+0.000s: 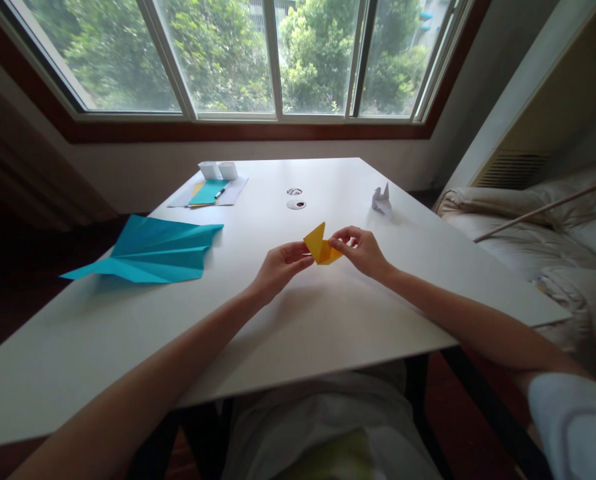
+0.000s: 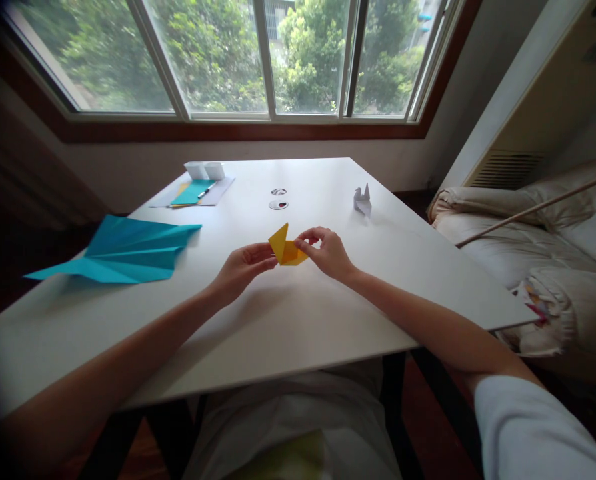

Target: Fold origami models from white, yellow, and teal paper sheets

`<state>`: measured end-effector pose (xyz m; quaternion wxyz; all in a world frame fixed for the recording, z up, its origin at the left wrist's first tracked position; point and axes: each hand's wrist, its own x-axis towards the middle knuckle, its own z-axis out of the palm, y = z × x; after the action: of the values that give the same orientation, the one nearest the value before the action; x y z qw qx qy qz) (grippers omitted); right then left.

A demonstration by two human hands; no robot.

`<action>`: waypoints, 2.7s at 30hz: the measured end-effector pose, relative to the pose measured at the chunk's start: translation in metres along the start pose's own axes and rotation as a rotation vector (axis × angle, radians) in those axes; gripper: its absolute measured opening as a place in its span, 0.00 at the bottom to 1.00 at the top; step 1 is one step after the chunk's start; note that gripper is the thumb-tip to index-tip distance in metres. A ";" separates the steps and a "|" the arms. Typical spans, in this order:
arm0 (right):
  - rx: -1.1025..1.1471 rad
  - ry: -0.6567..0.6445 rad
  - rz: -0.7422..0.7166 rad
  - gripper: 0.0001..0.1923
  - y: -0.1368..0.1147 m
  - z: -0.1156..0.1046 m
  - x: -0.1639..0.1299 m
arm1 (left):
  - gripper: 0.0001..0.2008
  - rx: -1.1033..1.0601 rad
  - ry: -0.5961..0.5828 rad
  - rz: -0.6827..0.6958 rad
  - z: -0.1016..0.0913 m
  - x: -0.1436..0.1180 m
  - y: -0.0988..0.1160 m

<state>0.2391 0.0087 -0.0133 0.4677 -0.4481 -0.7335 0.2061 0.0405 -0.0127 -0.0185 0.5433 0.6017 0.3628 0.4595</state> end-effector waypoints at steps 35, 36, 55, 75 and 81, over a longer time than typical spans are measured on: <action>0.159 -0.497 0.127 0.14 -0.001 0.008 -0.010 | 0.15 -0.019 0.150 -0.031 0.001 -0.004 0.004; 0.160 -0.499 0.131 0.14 -0.001 0.007 -0.009 | 0.16 -0.021 0.150 -0.036 0.000 -0.004 0.005; -0.214 -0.412 -0.140 0.15 0.020 -0.018 0.005 | 0.16 0.425 0.121 0.103 -0.033 0.004 0.011; -0.425 -0.464 -0.402 0.22 -0.004 -0.015 0.008 | 0.17 0.765 -0.144 0.071 -0.030 0.002 0.007; -0.651 -0.631 -0.450 0.11 -0.023 -0.006 0.019 | 0.18 0.778 -0.146 0.039 -0.027 0.003 0.010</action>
<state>0.2310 0.0126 0.0161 0.0921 -0.3175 -0.9437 -0.0137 0.0156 -0.0026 -0.0080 0.2903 0.8004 0.4587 0.2543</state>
